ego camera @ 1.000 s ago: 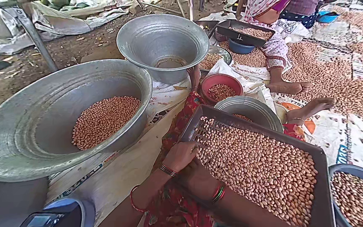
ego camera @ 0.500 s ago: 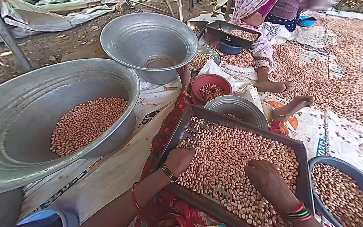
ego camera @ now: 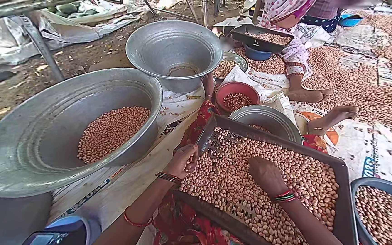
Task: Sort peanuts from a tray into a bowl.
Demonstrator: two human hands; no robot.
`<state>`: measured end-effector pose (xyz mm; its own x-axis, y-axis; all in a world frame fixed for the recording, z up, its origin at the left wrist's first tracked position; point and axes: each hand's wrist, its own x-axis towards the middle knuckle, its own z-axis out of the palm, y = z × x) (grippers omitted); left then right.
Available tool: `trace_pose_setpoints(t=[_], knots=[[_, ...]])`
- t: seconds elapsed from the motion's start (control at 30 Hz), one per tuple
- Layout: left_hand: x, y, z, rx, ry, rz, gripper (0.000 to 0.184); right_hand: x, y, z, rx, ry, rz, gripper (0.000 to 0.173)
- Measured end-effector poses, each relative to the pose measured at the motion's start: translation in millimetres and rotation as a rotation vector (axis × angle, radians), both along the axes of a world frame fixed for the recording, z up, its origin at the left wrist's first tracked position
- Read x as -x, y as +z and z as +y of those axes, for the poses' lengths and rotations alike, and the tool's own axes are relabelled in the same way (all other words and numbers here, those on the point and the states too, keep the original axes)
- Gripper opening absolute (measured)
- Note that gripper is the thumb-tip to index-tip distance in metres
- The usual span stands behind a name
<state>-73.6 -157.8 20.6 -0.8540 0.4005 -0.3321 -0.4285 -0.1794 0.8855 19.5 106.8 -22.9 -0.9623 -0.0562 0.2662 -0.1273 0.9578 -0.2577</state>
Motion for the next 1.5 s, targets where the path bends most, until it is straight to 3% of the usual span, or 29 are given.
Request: trace_pose_setpoints(t=[0.1, 0.17, 0.27, 0.33, 0.4, 0.57, 0.67, 0.77, 0.83, 0.93, 1.07, 1.1, 1.2, 1.33, 1.4, 1.47, 1.5], knots=[[-3.5, 8.7, -5.5, 0.633, -0.296, 0.313, 0.02, 5.7, 38.8, -30.5, 0.293, 0.055, -0.459, 0.026], [-6.6, 18.2, -3.5, 0.986, -0.61, 0.466, 0.032, 12.8, 41.5, -54.7, 0.326, 0.164, -0.581, 0.028], [-14.9, 18.6, 3.8, 1.18, -0.758, 0.545, 0.038, 23.9, 30.0, -90.1, 0.217, 0.287, -0.651, 0.032], [-18.7, 16.5, 1.4, 1.092, -0.658, 0.544, 0.036, 25.1, 6.8, -109.7, 0.144, 0.281, -0.437, 0.025], [-27.3, 11.7, -2.4, 0.856, -0.483, 0.467, 0.035, 24.7, -2.2, -121.8, 0.131, 0.219, -0.316, 0.021], [-50.2, -6.4, 2.9, 0.153, -0.031, -0.006, 0.019, 24.4, 9.7, -129.6, 0.062, 0.187, -0.407, 0.021], [-52.0, -8.1, 2.4, -0.064, 0.115, -0.135, 0.019, 25.6, 14.2, -131.7, -0.036, 0.235, -0.477, 0.021], [-51.4, -7.9, -1.3, -0.136, 0.184, -0.196, 0.025, 24.5, -4.7, -129.2, -0.066, 0.385, -0.222, 0.011], [-50.0, -9.0, -2.5, -0.148, 0.204, -0.232, 0.03, 28.5, -11.5, -127.3, -0.011, 0.372, -0.131, 0.01], [-45.4, -6.1, 0.6, -0.096, 0.212, -0.305, 0.035, 34.6, 18.4, -116.5, 0.226, 0.259, -0.143, 0.022], [-41.1, -11.8, 6.9, -0.109, 0.075, -0.411, 0.048, 29.5, 63.0, -98.4, 0.442, 0.353, -0.167, 0.038], [-39.8, -14.3, 8.2, -0.141, 0.047, -0.429, 0.051, 27.0, 65.8, -93.7, 0.439, 0.352, -0.164, 0.04], [-38.6, -14.4, 11.3, -0.189, 0.062, -0.5, 0.046, 15.7, 50.8, -78.3, 0.346, 0.297, -0.149, 0.02], [-37.4, -14.1, 11.5, -0.198, 0.113, -0.529, 0.039, -5.7, 19.5, -83.0, -0.019, 0.303, -0.539, 0.023], [-38.1, -14.8, 13.7, -0.163, 0.121, -0.525, 0.037, -15.1, -3.9, -84.7, -0.107, 0.318, -0.376, 0.016], [-38.5, -14.9, 15.1, -0.125, 0.118, -0.518, 0.036, -15.5, -15.5, -81.3, -0.036, 0.316, -0.196, 0.011], [-38.2, -14.3, 15.6, -0.104, 0.115, -0.511, 0.036, -13.0, -7.9, -79.7, 0.052, 0.287, -0.227, 0.015]])
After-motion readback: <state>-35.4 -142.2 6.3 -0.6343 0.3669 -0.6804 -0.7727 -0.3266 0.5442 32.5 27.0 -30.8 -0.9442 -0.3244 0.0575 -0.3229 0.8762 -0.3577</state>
